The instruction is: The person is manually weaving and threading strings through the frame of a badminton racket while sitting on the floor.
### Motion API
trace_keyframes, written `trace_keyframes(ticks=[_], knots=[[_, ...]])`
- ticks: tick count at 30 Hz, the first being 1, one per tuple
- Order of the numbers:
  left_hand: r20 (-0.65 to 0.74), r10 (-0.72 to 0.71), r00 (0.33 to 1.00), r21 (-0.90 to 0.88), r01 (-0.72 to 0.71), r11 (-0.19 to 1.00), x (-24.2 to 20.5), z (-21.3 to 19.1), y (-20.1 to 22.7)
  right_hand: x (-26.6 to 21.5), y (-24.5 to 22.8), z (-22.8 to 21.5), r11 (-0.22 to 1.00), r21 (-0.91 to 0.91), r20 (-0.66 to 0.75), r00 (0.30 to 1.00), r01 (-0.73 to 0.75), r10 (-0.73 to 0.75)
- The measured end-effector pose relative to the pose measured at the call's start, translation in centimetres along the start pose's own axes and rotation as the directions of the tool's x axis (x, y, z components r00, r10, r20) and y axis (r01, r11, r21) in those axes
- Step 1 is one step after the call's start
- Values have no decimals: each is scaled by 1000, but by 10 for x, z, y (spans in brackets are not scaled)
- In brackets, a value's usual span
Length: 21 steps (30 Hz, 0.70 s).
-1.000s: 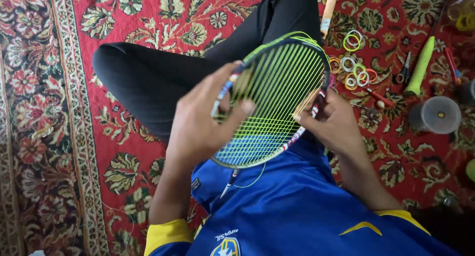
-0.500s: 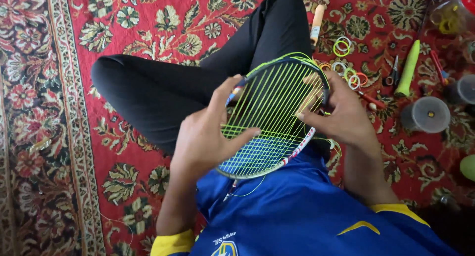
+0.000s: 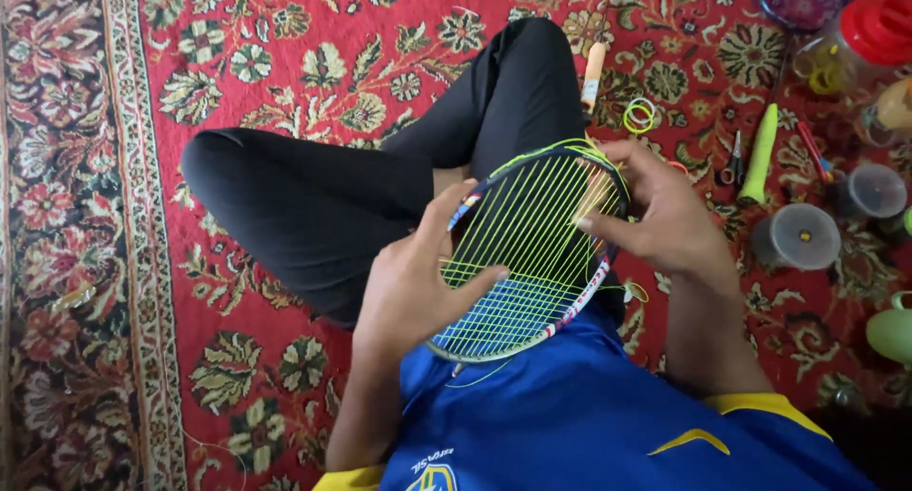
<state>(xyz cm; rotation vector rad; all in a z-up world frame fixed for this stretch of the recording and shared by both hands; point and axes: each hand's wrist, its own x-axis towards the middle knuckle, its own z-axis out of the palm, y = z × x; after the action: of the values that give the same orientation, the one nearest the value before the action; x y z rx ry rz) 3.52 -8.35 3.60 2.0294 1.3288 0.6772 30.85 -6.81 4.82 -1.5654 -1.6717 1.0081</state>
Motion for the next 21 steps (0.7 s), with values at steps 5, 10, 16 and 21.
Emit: trace_keyframes(ticks=[5, 10, 16, 21], knots=[[17, 3, 1000, -46, -2, 999, 0, 0, 4, 8, 38, -10, 983, 174, 83, 994, 56, -71], [20, -10, 1000, -13, 10, 1000, -1, 6, 7, 3, 6, -3, 992, 113, 20, 998, 48, -51], [34, -25, 999, 2, 24, 1000, -1, 7, 7, 12, 18, -13, 965, 260, 113, 991, 43, -75], [35, -13, 999, 37, 12, 999, 0, 9, 10, 10, -14, -8, 987, 161, 61, 998, -25, 16]])
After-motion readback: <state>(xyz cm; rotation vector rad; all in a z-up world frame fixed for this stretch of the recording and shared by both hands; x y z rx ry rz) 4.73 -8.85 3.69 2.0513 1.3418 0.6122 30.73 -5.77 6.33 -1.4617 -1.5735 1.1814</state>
